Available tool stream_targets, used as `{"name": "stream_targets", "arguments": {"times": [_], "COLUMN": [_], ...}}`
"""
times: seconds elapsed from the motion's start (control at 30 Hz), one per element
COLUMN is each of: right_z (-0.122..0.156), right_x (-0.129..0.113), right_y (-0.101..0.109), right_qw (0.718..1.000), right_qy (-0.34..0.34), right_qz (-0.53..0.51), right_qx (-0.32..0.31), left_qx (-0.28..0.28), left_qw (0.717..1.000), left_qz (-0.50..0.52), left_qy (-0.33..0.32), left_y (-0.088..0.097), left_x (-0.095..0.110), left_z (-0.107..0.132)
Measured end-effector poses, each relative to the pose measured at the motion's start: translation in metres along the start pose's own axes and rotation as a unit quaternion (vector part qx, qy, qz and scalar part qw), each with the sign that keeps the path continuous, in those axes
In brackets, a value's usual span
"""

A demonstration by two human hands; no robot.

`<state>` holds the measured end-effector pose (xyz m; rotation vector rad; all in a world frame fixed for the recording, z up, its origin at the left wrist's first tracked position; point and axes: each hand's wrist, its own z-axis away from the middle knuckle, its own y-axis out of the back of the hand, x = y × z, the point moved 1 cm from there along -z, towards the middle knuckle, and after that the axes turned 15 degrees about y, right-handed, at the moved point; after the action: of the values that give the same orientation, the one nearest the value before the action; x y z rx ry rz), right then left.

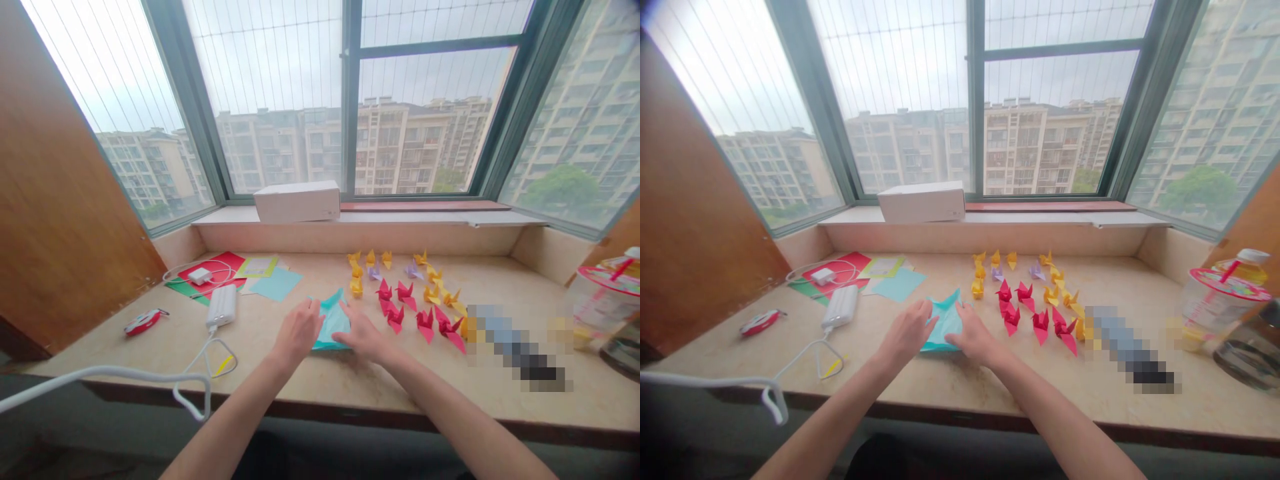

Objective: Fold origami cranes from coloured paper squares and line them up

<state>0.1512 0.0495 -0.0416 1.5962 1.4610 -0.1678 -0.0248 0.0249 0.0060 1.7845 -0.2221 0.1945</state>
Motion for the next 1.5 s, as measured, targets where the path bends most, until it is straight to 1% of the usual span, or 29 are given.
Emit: {"name": "stream_targets", "arguments": {"times": [0.03,0.07,0.1,0.13,0.17,0.23,0.3,0.37,0.43,0.53,0.67,0.77,0.87,0.93,1.07,1.17,1.33,1.43,1.5], "right_z": [0.001,0.002,0.004,0.006,0.009,0.015,0.022,0.026,0.029,0.029,0.027,0.026,0.026,0.026,0.024,0.021,0.013,0.006,0.003], "right_x": [0.000,0.000,0.001,0.002,0.004,0.005,0.005,0.004,0.001,-0.002,-0.003,0.000,0.002,0.003,0.003,0.004,0.012,0.018,0.021], "right_y": [-0.003,-0.005,-0.007,-0.007,-0.007,-0.005,-0.003,-0.001,-0.001,0.000,0.003,0.006,0.006,0.006,0.002,-0.002,-0.008,-0.011,-0.013], "right_qw": [1.000,0.999,0.998,0.998,0.998,0.997,0.993,0.983,0.973,0.966,0.970,0.969,0.963,0.961,0.964,0.971,0.983,0.983,0.979], "right_qy": [0.011,0.021,0.029,0.030,0.025,0.006,0.002,0.024,0.049,0.057,0.010,-0.036,-0.073,-0.086,-0.099,-0.106,-0.121,-0.136,-0.148], "right_qz": [0.004,0.006,0.008,0.012,0.021,0.057,0.115,0.172,0.207,0.217,0.204,0.226,0.255,0.260,0.245,0.214,0.120,0.046,-0.002], "right_qx": [-0.020,-0.037,-0.050,-0.055,-0.054,-0.041,-0.035,-0.054,-0.090,-0.130,-0.133,-0.096,-0.055,-0.040,-0.015,0.012,0.073,0.116,0.142], "left_qx": [-0.055,-0.091,-0.114,-0.132,-0.142,-0.146,-0.146,-0.149,-0.155,-0.155,-0.158,-0.166,-0.152,-0.130,-0.067,-0.050,-0.060,-0.064,-0.055], "left_qw": [0.996,0.987,0.977,0.968,0.964,0.963,0.966,0.970,0.972,0.975,0.977,0.977,0.979,0.983,0.987,0.988,0.988,0.988,0.987], "left_qz": [0.013,0.024,0.028,0.028,0.033,0.044,0.036,0.004,-0.021,-0.030,-0.019,-0.022,-0.010,0.018,0.095,0.110,0.107,0.114,0.125], "left_qy": [-0.073,-0.132,-0.178,-0.210,-0.222,-0.222,-0.210,-0.190,-0.177,-0.154,-0.139,-0.136,-0.132,-0.128,-0.108,-0.094,-0.088,-0.088,-0.084], "left_y": [-0.008,-0.017,-0.025,-0.032,-0.039,-0.050,-0.060,-0.068,-0.073,-0.076,-0.074,-0.072,-0.073,-0.073,-0.074,-0.076,-0.082,-0.086,-0.088], "left_x": [0.004,0.006,0.007,0.007,0.005,-0.002,-0.011,-0.018,-0.023,-0.025,-0.024,-0.023,-0.022,-0.021,-0.024,-0.026,-0.028,-0.027,-0.028], "left_z": [-0.001,-0.004,-0.007,-0.010,-0.013,-0.017,-0.019,-0.019,-0.019,-0.018,-0.019,-0.019,-0.017,-0.015,-0.014,-0.014,-0.016,-0.018,-0.019]}}
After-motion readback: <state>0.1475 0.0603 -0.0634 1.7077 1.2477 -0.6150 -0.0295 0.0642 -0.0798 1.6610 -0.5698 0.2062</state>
